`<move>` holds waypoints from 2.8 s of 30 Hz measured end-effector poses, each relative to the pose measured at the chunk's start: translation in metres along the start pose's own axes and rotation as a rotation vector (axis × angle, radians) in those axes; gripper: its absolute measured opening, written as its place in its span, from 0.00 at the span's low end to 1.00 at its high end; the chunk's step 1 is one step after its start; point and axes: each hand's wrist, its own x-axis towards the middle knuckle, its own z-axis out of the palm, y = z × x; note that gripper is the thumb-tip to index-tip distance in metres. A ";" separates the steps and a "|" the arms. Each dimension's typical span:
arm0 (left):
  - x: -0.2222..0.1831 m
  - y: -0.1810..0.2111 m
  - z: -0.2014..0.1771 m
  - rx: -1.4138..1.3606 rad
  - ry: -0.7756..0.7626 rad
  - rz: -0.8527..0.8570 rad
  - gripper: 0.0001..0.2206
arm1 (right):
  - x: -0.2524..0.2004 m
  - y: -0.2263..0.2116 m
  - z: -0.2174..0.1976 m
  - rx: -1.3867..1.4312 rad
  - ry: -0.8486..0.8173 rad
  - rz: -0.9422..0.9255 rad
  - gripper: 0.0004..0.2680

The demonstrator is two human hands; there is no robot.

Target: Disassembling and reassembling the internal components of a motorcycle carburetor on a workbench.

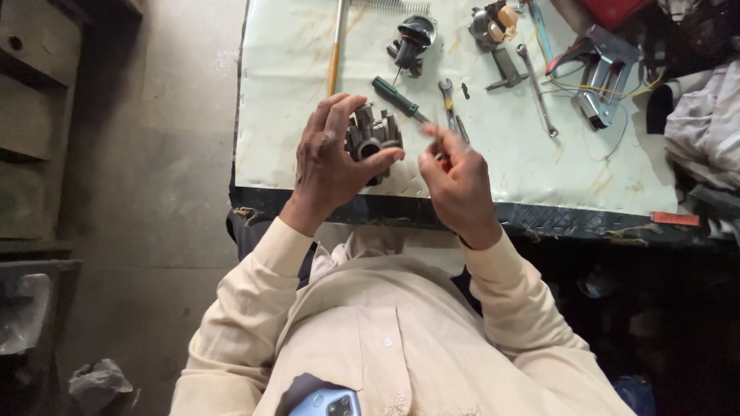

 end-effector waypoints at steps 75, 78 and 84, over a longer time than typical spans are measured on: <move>-0.003 -0.042 -0.003 -0.851 -0.017 -0.365 0.11 | 0.019 -0.038 0.031 0.055 -0.018 -0.103 0.09; -0.001 -0.039 -0.001 -0.928 -0.047 -0.363 0.10 | 0.054 -0.035 0.022 -0.085 -0.174 -0.173 0.11; -0.010 -0.036 0.000 -1.003 -0.077 -0.389 0.19 | 0.066 -0.025 0.012 -0.095 -0.359 -0.330 0.11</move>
